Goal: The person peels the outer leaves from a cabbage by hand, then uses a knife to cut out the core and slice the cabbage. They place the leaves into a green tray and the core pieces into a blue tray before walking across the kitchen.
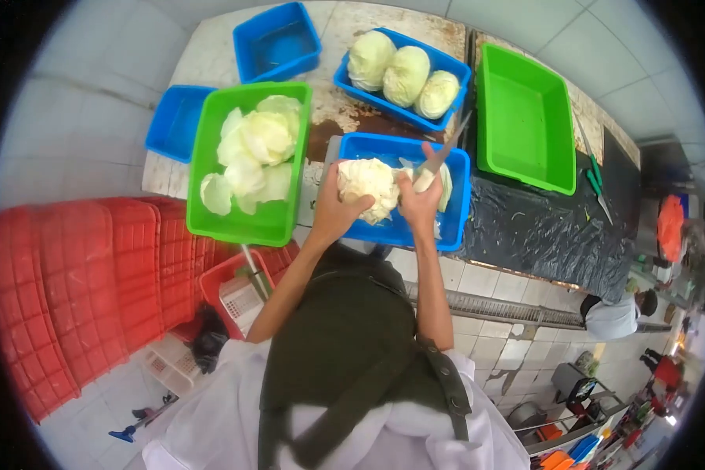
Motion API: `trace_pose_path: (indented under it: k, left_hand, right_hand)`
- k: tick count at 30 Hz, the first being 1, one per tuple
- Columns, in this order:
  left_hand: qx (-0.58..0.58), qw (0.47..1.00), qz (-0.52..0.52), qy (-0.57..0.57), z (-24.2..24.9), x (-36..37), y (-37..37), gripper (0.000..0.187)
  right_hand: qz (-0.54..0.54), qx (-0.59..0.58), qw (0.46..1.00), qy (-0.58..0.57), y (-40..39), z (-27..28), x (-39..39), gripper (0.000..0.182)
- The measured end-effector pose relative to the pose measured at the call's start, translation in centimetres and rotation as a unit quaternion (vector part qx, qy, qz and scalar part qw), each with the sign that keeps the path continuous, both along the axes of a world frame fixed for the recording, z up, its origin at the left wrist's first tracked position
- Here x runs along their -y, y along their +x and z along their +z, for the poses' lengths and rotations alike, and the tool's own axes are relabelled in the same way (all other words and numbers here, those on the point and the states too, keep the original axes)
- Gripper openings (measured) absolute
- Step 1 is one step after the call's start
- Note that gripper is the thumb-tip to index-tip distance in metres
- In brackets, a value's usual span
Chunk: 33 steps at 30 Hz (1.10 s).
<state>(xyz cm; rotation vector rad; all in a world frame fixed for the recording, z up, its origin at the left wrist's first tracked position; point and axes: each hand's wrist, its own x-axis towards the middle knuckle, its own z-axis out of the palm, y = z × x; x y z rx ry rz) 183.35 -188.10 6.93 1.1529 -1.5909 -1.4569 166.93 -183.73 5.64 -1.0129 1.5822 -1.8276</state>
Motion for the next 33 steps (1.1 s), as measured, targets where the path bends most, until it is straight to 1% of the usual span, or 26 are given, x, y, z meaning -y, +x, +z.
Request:
trace_pose_path:
  k: [2, 3, 4, 6, 7, 8, 9, 10, 12, 13, 14, 15, 16, 17, 18, 20, 21, 22, 24, 26, 27, 28, 30, 31, 32, 33]
  left_hand:
    - [-0.126, 0.987, -0.013, 0.102, -0.5, 0.6, 1.6, 0.075]
    - [-0.13, 0.986, -0.012, 0.1, -0.3, 1.2, 2.3, 0.075]
    - [-0.151, 0.983, -0.017, 0.099, 0.0, 1.7, 3.3, 0.075]
    - [-0.182, 0.979, -0.019, 0.095, 0.5, 3.0, 5.2, 0.074]
    - [-0.172, 0.983, -0.019, 0.059, 0.8, 3.9, 6.3, 0.074]
    - [-0.161, 0.987, -0.018, 0.021, 1.1, 4.7, 7.4, 0.074]
    - [-0.155, 0.988, -0.014, -0.002, 1.5, 5.5, 8.4, 0.076]
    - [-0.161, 0.987, -0.01, -0.004, 2.9, 6.3, 9.6, 0.076]
    - [-0.038, 0.994, -0.033, -0.093, 5.0, 7.1, 12.1, 0.078]
    - [-0.043, 0.994, -0.031, -0.093, 4.8, 7.5, 13.3, 0.078]
    - [-0.024, 0.994, -0.001, -0.106, 4.3, 7.9, 14.3, 0.079]
    - [-0.004, 0.993, 0.028, -0.117, 3.9, 8.2, 15.2, 0.081]
    - [-0.01, 0.993, 0.025, -0.114, 3.6, 8.3, 16.1, 0.081]
    - [0.002, 0.989, 0.032, -0.143, 3.4, 8.7, 16.8, 0.082]
    - [0.014, 0.984, 0.039, -0.173, 3.1, 8.9, 17.5, 0.084]
    - [-0.02, 0.987, 0.036, -0.154, 2.0, 9.0, 18.7, 0.084]
    - [-0.049, 0.988, 0.033, -0.14, 1.5, 9.4, 19.1, 0.084]
    - [-0.06, 0.987, 0.018, -0.148, 1.1, 9.8, 19.4, 0.084]
    - [-0.099, 0.99, 0.006, -0.101, 0.4, 9.9, 20.2, 0.085]
    - [-0.127, 0.988, -0.034, -0.078, -0.1, 10.4, 20.5, 0.086]
    - [-0.143, 0.986, -0.056, -0.059, -0.3, 10.5, 20.7, 0.087]
    - [-0.146, 0.985, -0.077, -0.057, -0.5, 10.6, 20.6, 0.087]
    - [-0.203, 0.969, -0.138, -0.007, -1.1, 10.9, 20.5, 0.09]
    - [-0.212, 0.961, -0.178, 0.011, -1.2, 11.2, 20.3, 0.09]
    - [-0.207, 0.959, -0.195, 0.018, -1.2, 10.9, 20.0, 0.09]
    - [-0.225, 0.956, -0.189, 0.013, -0.9, 10.8, 19.7, 0.089]
  right_hand:
    - [0.072, 0.142, 0.985, 0.063, 0.3, 1.5, 0.8, 0.069]
    - [0.102, 0.155, 0.981, 0.064, 0.7, 1.8, 1.3, 0.073]
    - [0.104, 0.15, 0.981, 0.064, 1.4, 2.0, 1.8, 0.073]
    - [0.097, 0.11, 0.985, 0.094, 2.8, 2.9, 3.2, 0.082]
    - [0.101, 0.101, 0.985, 0.093, 3.7, 3.4, 3.8, 0.082]
    - [0.139, 0.103, 0.983, 0.064, 5.0, 3.8, 4.2, 0.086]
    - [0.178, 0.107, 0.978, 0.036, 6.4, 4.2, 5.0, 0.09]
    - [0.182, 0.101, 0.978, 0.036, 8.0, 4.3, 6.1, 0.09]
    - [0.199, 0.09, 0.976, 0.008, 11.2, 4.3, 7.8, 0.097]
    - [0.204, 0.071, 0.975, 0.052, 12.2, 4.8, 8.2, 0.089]
    - [0.203, 0.066, 0.976, 0.052, 13.4, 4.8, 8.9, 0.089]
    - [0.183, 0.091, 0.978, 0.052, 14.6, 4.8, 9.4, 0.084]
    - [0.161, 0.116, 0.979, 0.055, 15.7, 4.5, 9.7, 0.079]
    - [0.139, 0.067, 0.988, 0.026, 16.1, 2.3, 10.2, 0.073]
    - [0.134, 0.061, 0.989, 0.027, 17.0, 2.8, 10.4, 0.073]
    - [0.124, 0.103, 0.985, 0.054, 18.8, 3.9, 10.2, 0.076]
    - [0.087, 0.025, 0.991, 0.101, 19.4, 4.1, 10.2, 0.078]
    - [0.07, 0.018, 0.993, 0.092, 20.0, 3.8, 10.2, 0.078]
    - [0.056, 0.1, 0.989, 0.094, 21.0, 2.4, 9.9, 0.075]
    - [0.057, 0.062, 0.994, 0.066, 21.2, 1.4, 9.2, 0.074]
    - [0.062, 0.07, 0.994, 0.062, 21.2, 2.2, 8.8, 0.073]
    - [0.024, 0.08, 0.996, 0.039, 21.3, 1.8, 8.6, 0.073]
    - [0.003, 0.171, 0.985, 0.003, 20.8, 1.1, 7.7, 0.076]
    - [-0.017, 0.173, 0.985, 0.0, 20.3, 0.9, 7.2, 0.076]
    - [-0.048, 0.053, 0.996, 0.047, 19.9, 0.8, 6.7, 0.079]
    - [-0.074, -0.066, 0.99, 0.096, 20.0, 0.6, 6.2, 0.082]
